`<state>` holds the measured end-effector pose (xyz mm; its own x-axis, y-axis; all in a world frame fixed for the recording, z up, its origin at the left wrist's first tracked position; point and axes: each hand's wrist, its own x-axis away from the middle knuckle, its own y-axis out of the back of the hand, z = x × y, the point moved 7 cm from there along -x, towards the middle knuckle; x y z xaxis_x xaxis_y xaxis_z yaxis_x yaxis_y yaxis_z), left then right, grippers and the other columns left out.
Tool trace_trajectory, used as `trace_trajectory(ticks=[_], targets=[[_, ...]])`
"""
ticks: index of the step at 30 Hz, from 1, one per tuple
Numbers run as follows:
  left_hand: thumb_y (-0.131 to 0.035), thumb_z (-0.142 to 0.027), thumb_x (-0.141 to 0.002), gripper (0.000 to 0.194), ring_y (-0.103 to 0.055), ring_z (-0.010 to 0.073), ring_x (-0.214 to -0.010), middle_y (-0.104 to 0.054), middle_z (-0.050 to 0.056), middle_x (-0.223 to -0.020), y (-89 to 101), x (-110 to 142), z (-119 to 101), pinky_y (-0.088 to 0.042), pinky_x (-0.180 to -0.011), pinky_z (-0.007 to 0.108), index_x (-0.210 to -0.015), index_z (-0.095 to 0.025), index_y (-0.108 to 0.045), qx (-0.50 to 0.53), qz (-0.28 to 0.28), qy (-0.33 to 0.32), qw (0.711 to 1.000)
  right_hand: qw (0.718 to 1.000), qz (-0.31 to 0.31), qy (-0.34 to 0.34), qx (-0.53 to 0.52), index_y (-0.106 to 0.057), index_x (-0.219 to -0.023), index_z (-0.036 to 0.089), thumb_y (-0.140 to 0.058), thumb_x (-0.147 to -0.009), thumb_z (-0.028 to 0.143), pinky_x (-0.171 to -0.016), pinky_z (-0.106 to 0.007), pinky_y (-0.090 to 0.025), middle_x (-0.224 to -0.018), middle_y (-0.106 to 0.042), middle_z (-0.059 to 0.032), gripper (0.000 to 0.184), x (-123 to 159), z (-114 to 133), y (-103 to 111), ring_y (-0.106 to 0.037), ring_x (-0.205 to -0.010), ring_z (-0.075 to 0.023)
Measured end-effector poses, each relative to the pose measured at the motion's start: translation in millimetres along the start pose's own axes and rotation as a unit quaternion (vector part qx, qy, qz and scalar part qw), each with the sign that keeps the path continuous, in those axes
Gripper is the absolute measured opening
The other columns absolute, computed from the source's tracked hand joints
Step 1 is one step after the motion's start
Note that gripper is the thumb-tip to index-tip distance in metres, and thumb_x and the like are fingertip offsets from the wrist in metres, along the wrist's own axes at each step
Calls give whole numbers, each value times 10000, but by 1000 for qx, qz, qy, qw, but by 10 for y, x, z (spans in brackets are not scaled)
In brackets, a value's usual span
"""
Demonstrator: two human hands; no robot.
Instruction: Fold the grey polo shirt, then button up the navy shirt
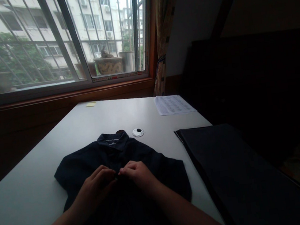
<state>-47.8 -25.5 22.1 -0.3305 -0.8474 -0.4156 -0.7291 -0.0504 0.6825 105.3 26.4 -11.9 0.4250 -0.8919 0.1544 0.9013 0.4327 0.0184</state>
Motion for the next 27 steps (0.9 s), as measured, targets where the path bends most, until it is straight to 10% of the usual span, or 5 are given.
trace_trajectory(ticks=[27], targets=[[-627,-171,-926,109,-603,130,-815,-527,6,-1024,-29,10,51,-546,-690,242,-1002,-242,-593,-6,1,-1,1000,1000,4,16,25,-803,-749,183,-678,-804,406,-744,-309,-426,-867,-639,-37,261,11,20,-8,-594,-809,-184]])
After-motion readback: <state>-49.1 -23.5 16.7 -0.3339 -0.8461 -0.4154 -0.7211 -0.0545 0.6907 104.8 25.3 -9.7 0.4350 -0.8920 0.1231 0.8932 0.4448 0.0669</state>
